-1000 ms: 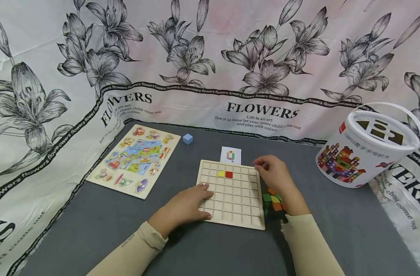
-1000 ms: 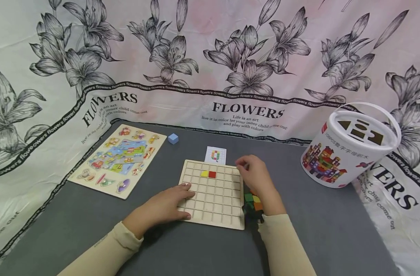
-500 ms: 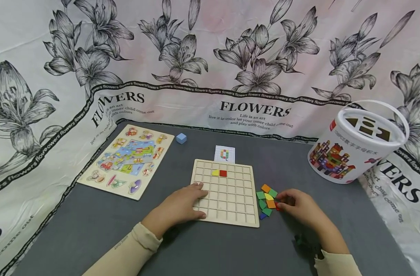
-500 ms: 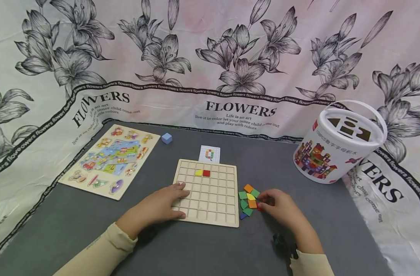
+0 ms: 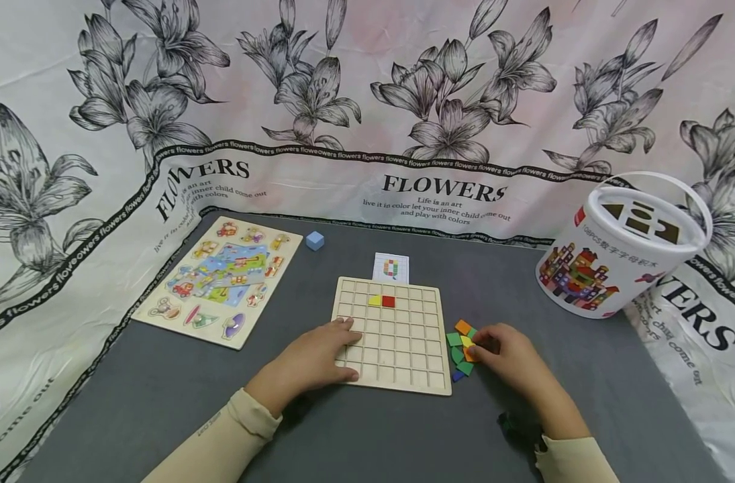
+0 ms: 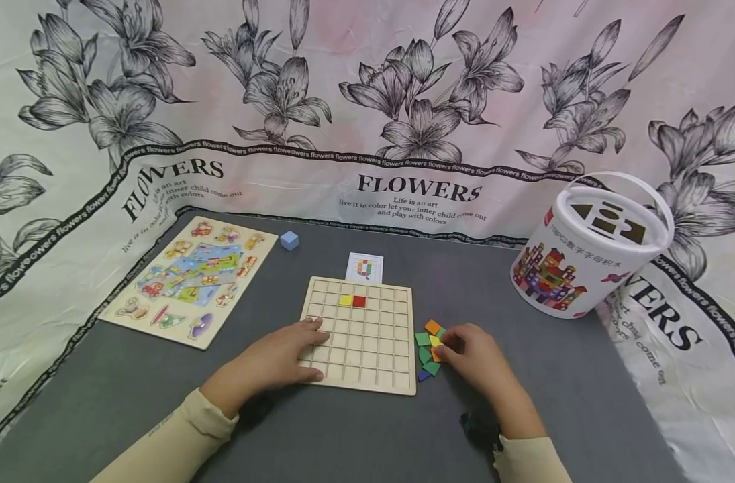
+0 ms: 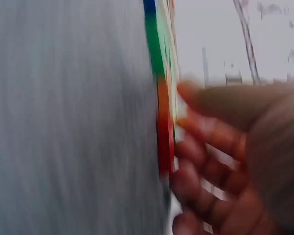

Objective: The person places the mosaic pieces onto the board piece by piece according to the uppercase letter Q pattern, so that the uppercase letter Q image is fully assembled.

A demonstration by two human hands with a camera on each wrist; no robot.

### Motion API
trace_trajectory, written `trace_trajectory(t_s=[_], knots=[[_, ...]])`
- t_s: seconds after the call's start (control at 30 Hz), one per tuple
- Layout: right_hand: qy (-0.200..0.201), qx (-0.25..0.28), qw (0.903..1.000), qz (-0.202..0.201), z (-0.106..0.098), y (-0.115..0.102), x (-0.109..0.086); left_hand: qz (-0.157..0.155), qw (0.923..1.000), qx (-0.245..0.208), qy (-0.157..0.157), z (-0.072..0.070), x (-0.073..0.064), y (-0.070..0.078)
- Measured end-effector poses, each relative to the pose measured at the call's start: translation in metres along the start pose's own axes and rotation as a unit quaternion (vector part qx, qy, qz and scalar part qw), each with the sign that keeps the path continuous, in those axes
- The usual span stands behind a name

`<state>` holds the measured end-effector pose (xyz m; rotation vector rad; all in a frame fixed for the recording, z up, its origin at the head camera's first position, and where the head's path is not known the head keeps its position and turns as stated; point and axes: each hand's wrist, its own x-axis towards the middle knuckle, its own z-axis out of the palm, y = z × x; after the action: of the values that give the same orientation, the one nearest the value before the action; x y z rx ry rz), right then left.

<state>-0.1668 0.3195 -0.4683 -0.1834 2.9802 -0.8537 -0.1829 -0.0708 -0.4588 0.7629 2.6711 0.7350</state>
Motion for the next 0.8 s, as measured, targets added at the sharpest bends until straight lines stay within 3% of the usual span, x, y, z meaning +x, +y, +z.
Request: trace_trajectory(t_s=[0.27, 0.8], knots=[[0.027, -0.046, 0.9982, 0.027, 0.01, -0.021, 0.001, -0.001, 0.9999, 0.009, -0.004, 0.001, 0.003, -0.002], [0.007, 0.015, 0.9952, 0.097, 0.011, -0.036, 0.009, 0.001, 1.0, -0.003, -0.004, 0.002, 0.002, -0.003]])
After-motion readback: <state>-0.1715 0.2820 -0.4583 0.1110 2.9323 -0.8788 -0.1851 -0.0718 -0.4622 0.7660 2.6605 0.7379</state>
